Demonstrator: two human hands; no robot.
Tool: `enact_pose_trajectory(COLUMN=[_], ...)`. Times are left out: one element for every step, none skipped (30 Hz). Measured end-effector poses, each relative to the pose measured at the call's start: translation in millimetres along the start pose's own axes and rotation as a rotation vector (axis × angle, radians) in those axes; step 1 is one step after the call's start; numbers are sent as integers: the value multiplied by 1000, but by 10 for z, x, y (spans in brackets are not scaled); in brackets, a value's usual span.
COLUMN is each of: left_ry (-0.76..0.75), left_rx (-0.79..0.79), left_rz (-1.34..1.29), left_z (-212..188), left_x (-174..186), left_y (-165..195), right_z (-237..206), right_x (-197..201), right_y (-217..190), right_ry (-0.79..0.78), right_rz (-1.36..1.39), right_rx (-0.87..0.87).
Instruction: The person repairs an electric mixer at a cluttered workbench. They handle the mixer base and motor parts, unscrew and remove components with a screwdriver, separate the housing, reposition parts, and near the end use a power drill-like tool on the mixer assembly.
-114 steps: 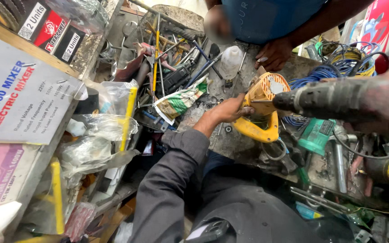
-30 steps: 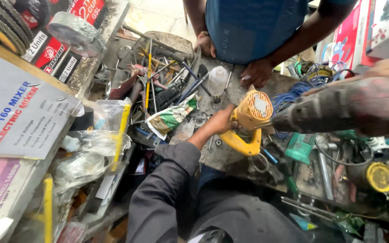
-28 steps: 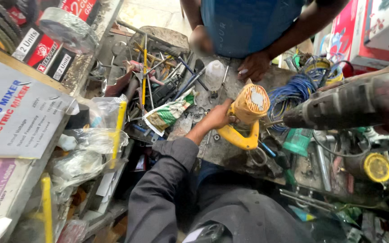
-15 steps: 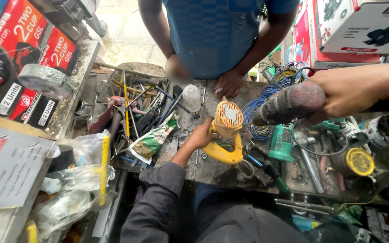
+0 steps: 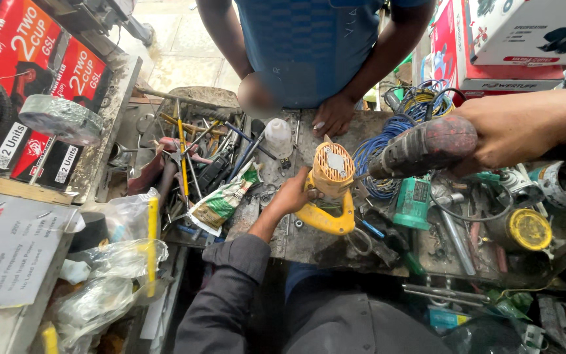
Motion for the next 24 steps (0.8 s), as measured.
enact_pose_trajectory(left_ry=[1,-15,-29,-42,-42,-42,-39,-33,-28,-25,-26,-28,-29,-31,-32,-33,-25,-17,-12,-8,-3,2,-3,-5], left_rx=[-3,5,14,24,22,20,16,9,3,-3,1,6,11,22,33,41,35,30,24,18,12,6,4,2], left_rz=[2,-9,-19,-29,-33,-36,-39,-41,-44,-47,-40,-34,-29,-21,-14,-7,-9,-8,-7,-12,-19,-25,-29,-35], left_z=[-2,-6,-12,-19,-28,-34,-33,-33,-34,-34,-31,-28,-27,-26,-26,-25,-25,-26,-27,-29,-29,-27,-31,-29], left_x=[6,3,5,8,15,21,31,39,43,45,43,41,36,31,28,21,21,23,22,19,16,16,10,8], left_y=[16,26,33,37,45,52,57,63,67,71,69,66,63,57,48,45,45,42,39,35,31,26,17,10], right_z=[7,13,17,17,18,20,22,20,21,22,21,20,14,8,8,10,14,15,20,24,21,15,10,5], right_x=[-2,-3,-4,-5,-12,-17,-12,-6,-4,-8,-10,-15,-19,-17,-16,-24,-33,-41,-45,-50,-52,-49,-50,-44], right_y=[9,15,18,19,16,11,14,18,22,27,34,44,56,68,78,70,59,44,64,80,96,90,82,77], right_ry=[3,6,10,9,5,2,10,19,26,21,17,12,8,4,1,-8,-16,-21,-15,-9,-3,-4,-8,-11], right_rz=[13,25,37,30,22,14,19,23,27,25,22,19,17,13,8,26,46,68,68,69,70,50,31,8], right_rx=[8,15,22,30,40,49,43,37,31,28,25,21,23,27,31,67,104,141,103,64,25,28,31,34])
Point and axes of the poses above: each hand's wrist, its own z-axis towards the middle knuckle, its own x-axis out of the back of the hand, y = z × x, the point moved 5 cm from there along z, towards the middle knuckle, and after that the axes turned 14 degrees about z, right-handed, at the moved point
